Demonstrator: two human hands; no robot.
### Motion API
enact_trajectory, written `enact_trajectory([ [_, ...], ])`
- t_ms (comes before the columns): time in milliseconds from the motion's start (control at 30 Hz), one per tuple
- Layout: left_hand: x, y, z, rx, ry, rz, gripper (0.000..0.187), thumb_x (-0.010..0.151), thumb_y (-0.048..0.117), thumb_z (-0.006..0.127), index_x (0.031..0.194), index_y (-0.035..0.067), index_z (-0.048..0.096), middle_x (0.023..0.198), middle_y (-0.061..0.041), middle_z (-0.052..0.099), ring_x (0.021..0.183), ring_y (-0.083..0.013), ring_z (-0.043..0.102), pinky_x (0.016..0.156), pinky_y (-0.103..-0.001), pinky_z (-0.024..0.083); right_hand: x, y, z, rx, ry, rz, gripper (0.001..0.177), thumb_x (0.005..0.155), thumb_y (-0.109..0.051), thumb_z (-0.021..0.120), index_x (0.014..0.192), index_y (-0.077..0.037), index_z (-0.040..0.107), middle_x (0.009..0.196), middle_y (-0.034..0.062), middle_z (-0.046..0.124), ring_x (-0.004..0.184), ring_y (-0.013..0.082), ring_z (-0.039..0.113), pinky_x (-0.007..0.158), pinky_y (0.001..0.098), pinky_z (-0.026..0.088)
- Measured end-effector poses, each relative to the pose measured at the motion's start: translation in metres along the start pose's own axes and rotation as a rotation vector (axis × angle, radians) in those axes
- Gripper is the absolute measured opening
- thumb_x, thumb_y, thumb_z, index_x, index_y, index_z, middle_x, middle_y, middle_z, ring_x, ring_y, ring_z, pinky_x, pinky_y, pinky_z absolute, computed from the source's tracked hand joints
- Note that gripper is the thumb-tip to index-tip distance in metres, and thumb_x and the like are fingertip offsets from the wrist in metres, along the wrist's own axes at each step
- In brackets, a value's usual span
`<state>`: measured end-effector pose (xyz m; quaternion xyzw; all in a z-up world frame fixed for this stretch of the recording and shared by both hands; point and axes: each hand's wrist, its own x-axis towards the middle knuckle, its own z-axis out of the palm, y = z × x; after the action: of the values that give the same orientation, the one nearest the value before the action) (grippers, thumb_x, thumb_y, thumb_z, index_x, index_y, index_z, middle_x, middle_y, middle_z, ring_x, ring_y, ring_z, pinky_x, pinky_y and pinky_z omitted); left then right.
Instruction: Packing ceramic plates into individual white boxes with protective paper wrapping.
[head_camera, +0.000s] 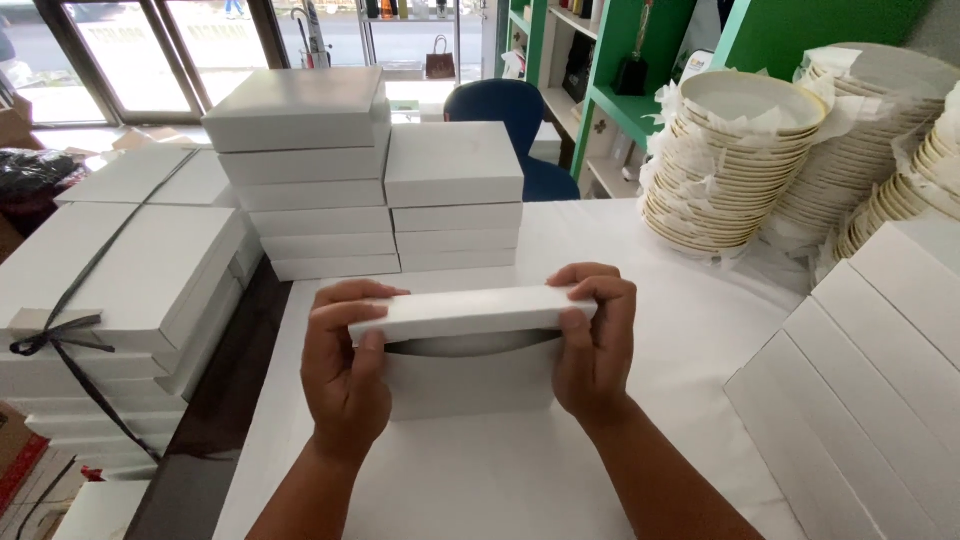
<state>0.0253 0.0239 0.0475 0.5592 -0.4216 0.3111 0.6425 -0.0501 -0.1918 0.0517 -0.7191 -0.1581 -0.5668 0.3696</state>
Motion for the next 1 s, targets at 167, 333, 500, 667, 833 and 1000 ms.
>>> enact_trajectory([
  [167,-0.002,-0.003,-0.005,-0.005,0.002,0.007,0.020,0.102,0.024,0.045,0.110,0.010,0.055,0.117,-0.017,0.062,0.110,-0.0317,0.068,0.093,-0.044,0.060,-0.003,0.003,-0.001,0.002,-0.017,-0.038,0.020,0.107,-0.030,0.029,0.106,-0.012,0.036,0.105,0.0081,0.051,0.097,0.0234,0.061,0.084,0.0368,0.054],
  [333,-0.007,-0.009,-0.007,0.091,0.005,0.175,0.027,0.105,0.036,0.047,0.113,0.012,0.054,0.116,-0.017,0.064,0.110,-0.0328,0.069,0.089,-0.041,0.061,-0.005,-0.006,0.007,0.010,0.049,-0.108,0.036,0.110,-0.040,0.020,0.104,-0.010,0.038,0.107,0.0090,0.054,0.098,0.0233,0.066,0.085,0.0323,0.058],
  [500,-0.009,-0.014,-0.007,0.202,-0.027,0.279,0.035,0.101,0.044,0.059,0.117,0.014,0.051,0.121,-0.019,0.062,0.114,-0.0354,0.069,0.093,-0.044,0.061,-0.010,0.001,0.008,0.058,0.103,-0.149,0.041,0.111,-0.048,0.028,0.109,-0.009,0.041,0.113,0.0143,0.057,0.104,0.0298,0.068,0.092,0.0387,0.060],
  [667,-0.007,-0.012,-0.007,0.246,0.007,0.317,0.035,0.099,0.040,0.065,0.122,0.017,0.051,0.127,-0.019,0.061,0.126,-0.0395,0.063,0.101,-0.050,0.057,-0.007,0.009,0.006,-0.091,0.020,-0.282,0.045,0.105,-0.053,0.039,0.114,-0.009,0.035,0.119,0.0124,0.053,0.113,0.0293,0.066,0.096,0.0378,0.057],
  [833,-0.007,-0.013,-0.005,0.242,0.023,0.326,0.041,0.098,0.042,0.066,0.122,0.016,0.048,0.124,-0.016,0.067,0.124,-0.0401,0.065,0.100,-0.052,0.058,-0.006,0.008,0.005,-0.080,0.031,-0.267,0.047,0.105,-0.053,0.045,0.114,-0.008,0.034,0.119,0.0145,0.058,0.111,0.0305,0.069,0.094,0.0387,0.059],
  [1000,-0.004,-0.014,-0.007,0.241,0.015,0.332,0.041,0.096,0.041,0.069,0.120,0.014,0.050,0.123,-0.014,0.070,0.124,-0.0397,0.066,0.098,-0.051,0.059,-0.008,0.012,0.001,-0.019,0.005,-0.221,0.045,0.104,-0.047,0.052,0.114,-0.007,0.035,0.123,0.0169,0.058,0.117,0.0345,0.068,0.095,0.0396,0.059],
])
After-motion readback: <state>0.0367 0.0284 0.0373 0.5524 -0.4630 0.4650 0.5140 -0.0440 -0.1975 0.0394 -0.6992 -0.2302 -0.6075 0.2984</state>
